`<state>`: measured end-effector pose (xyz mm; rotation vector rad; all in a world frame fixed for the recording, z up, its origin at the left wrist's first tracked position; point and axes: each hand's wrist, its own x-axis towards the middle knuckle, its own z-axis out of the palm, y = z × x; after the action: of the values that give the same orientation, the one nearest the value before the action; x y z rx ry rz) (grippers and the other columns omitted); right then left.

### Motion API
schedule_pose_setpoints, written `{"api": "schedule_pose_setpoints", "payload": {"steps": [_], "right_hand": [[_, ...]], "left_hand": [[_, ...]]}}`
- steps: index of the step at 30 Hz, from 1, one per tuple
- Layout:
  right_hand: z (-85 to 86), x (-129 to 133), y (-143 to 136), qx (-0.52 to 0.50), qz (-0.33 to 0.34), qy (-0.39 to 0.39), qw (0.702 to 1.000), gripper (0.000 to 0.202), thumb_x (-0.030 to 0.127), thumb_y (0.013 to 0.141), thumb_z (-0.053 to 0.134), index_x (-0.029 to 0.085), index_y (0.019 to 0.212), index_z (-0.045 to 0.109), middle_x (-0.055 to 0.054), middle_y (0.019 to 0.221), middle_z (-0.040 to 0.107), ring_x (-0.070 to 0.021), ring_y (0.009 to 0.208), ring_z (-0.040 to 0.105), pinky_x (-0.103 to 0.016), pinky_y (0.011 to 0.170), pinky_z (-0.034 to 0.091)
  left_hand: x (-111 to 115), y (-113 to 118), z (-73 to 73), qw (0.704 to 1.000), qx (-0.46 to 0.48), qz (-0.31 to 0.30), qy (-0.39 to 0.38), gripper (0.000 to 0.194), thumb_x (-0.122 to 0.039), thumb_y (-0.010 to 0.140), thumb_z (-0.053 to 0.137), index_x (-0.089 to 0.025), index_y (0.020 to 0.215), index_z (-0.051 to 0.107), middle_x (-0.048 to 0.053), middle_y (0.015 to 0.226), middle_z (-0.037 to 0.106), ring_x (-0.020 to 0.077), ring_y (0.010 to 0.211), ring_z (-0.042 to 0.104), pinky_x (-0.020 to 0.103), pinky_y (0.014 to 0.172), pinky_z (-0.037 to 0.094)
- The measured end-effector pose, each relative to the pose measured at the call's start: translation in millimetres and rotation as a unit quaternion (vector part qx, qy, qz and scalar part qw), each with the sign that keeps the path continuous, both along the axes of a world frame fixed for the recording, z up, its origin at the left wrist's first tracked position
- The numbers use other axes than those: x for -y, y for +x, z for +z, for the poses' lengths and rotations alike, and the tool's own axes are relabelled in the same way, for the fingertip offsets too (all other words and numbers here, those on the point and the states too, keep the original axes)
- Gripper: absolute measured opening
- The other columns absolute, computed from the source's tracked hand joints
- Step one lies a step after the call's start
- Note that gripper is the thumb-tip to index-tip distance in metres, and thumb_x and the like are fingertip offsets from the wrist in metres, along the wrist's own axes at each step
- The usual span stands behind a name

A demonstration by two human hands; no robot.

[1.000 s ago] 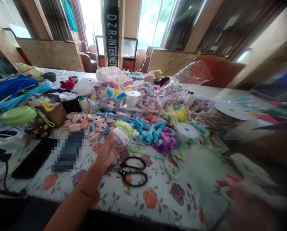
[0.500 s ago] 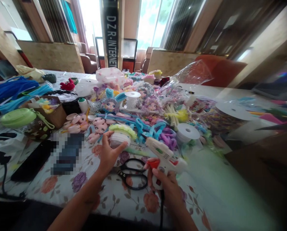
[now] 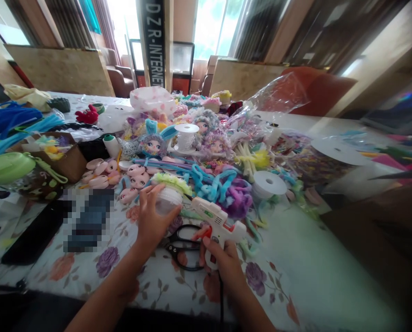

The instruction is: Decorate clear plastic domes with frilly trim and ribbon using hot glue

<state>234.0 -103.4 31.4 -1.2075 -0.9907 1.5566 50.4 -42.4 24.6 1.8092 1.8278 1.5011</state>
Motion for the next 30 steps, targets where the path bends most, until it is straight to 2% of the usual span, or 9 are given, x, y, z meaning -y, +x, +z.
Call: {"api": "schedule_pose_setpoints", "payload": {"steps": [7,12,18,24,30], "right_hand": [[-3.7,-2.9,1.3,-0.03,0.01,0.016,0.999,0.033,0.046,0.084,0.063,0.015,0.085,0.07,0.001,0.044,0.056,-0.0089,0.036,0.04,-0.019,0.035,0.031],[-6.0,-3.2,2.6,-0.054,0.015,0.017,0.998,0.033,0.045,0.085,0.061,0.014,0.082,0.07,0.001,0.043,0.057,-0.0076,0.031,0.038,-0.019,0.033,0.028],[-7.8,-2.1,1.9,-0.041,0.036,0.033,0.998,0.033,0.044,0.086,0.06,0.013,0.082,0.07,0.0,0.043,0.057,-0.0076,0.031,0.04,-0.018,0.033,0.028],[-7.6,1.1,-0.8,-0.038,0.04,0.035,0.998,0.035,0.049,0.085,0.062,0.014,0.086,0.069,0.0,0.047,0.057,-0.0089,0.037,0.042,-0.019,0.035,0.034],[-6.7,3.2,-1.8,-0.044,0.023,0.027,0.998,0.033,0.049,0.085,0.064,0.016,0.088,0.067,0.002,0.048,0.057,-0.0077,0.038,0.04,-0.019,0.037,0.034]], "left_hand": [[-0.6,-0.4,-3.6,0.999,-0.04,-0.01,0.03,0.059,-0.044,0.072,0.078,-0.027,0.125,0.058,0.011,0.121,0.051,0.0293,0.119,0.053,0.044,0.095,0.051],[0.2,0.8,-3.9,0.999,-0.032,-0.01,0.014,0.059,-0.046,0.072,0.077,-0.026,0.124,0.058,0.012,0.122,0.051,0.0301,0.119,0.053,0.043,0.094,0.051],[-1.6,0.5,-1.9,0.996,0.074,0.035,-0.027,0.063,-0.048,0.071,0.077,-0.026,0.124,0.053,0.01,0.124,0.053,0.0303,0.123,0.049,0.046,0.103,0.042],[-0.6,6.3,-5.2,0.978,0.19,-0.019,-0.089,0.065,-0.047,0.068,0.08,-0.024,0.121,0.052,0.008,0.119,0.054,0.0277,0.117,0.053,0.042,0.1,0.043],[8.5,17.4,-7.8,0.966,0.227,-0.055,-0.113,0.066,-0.042,0.062,0.084,-0.025,0.118,0.054,0.007,0.119,0.055,0.0254,0.11,0.056,0.038,0.093,0.046]]}}
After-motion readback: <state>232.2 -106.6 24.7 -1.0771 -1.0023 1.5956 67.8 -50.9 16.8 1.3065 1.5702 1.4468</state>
